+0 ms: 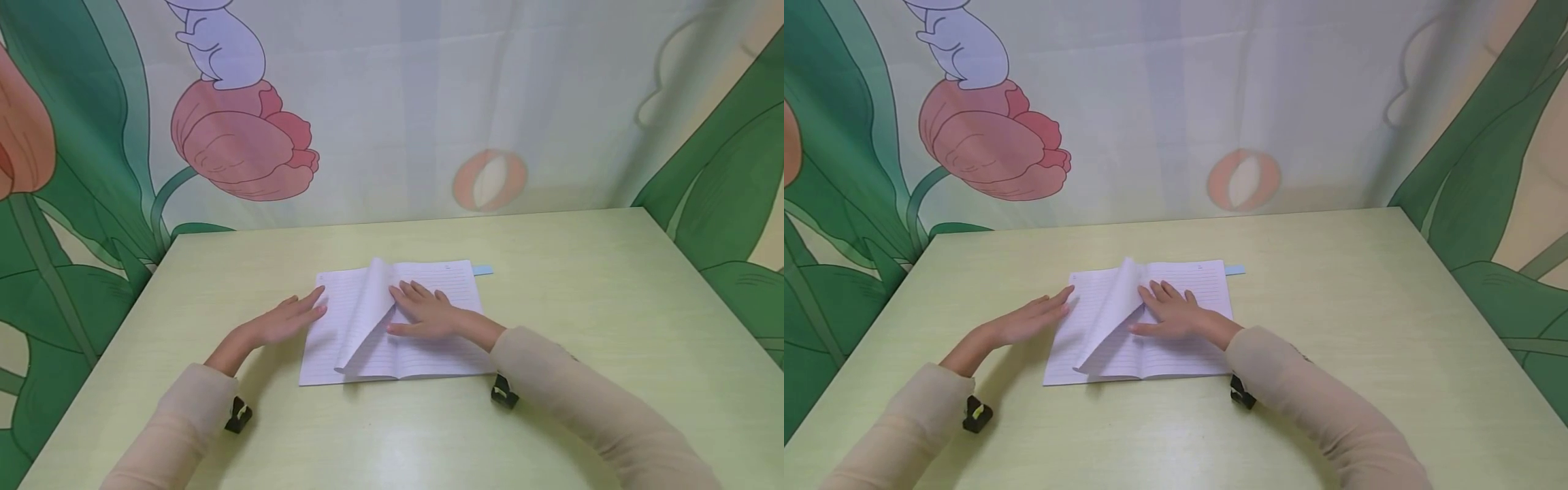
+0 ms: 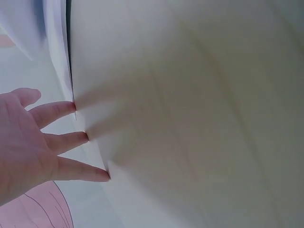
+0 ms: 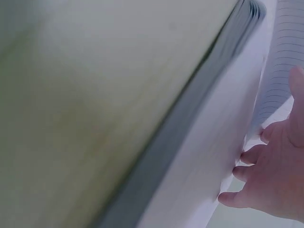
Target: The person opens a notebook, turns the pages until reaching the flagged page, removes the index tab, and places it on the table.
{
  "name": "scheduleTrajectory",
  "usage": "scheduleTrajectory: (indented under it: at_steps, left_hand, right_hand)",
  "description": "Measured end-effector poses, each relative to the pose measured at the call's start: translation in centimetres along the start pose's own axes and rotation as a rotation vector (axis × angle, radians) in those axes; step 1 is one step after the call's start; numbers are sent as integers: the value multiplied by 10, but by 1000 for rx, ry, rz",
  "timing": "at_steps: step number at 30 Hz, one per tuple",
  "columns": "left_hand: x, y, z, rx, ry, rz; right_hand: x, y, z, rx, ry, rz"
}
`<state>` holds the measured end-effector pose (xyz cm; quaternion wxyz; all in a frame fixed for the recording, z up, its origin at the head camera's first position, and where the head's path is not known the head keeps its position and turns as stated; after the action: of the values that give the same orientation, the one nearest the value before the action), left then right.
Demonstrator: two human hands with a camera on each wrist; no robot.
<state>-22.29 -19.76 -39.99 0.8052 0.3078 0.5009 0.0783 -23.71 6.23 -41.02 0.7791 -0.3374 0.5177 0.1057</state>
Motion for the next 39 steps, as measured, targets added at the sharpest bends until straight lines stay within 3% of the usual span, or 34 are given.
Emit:
scheduleTrajectory:
  at_steps: [8, 14, 24, 30, 39]
  left_hand:
    - [0, 2, -2, 15, 38, 15]
    - [1, 2, -5, 22, 51, -46]
    - [5, -4, -8, 42, 71, -192]
    - [6, 0, -4, 63, 55, -292]
    - [5, 1, -3, 17, 24, -322]
  right_hand:
    - [9, -15, -2, -7, -75, 71]
    - [11, -18, -1, -14, -94, 156]
    - [12, -17, -2, -28, -103, 188]
    - [11, -16, -2, -38, -108, 189]
    - [7, -3, 1, -62, -83, 179]
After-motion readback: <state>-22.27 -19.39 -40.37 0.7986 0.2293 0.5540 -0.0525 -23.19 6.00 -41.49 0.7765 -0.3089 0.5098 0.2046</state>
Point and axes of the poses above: each hand's wrist, its own z-axis away from the middle knuckle, its own x-axis out of the palm, y = z × x, the point moved 3 cm from there along -z, towards the middle knuckle, and after that the axes turned 1 degree about y, right-handed, at the moved point
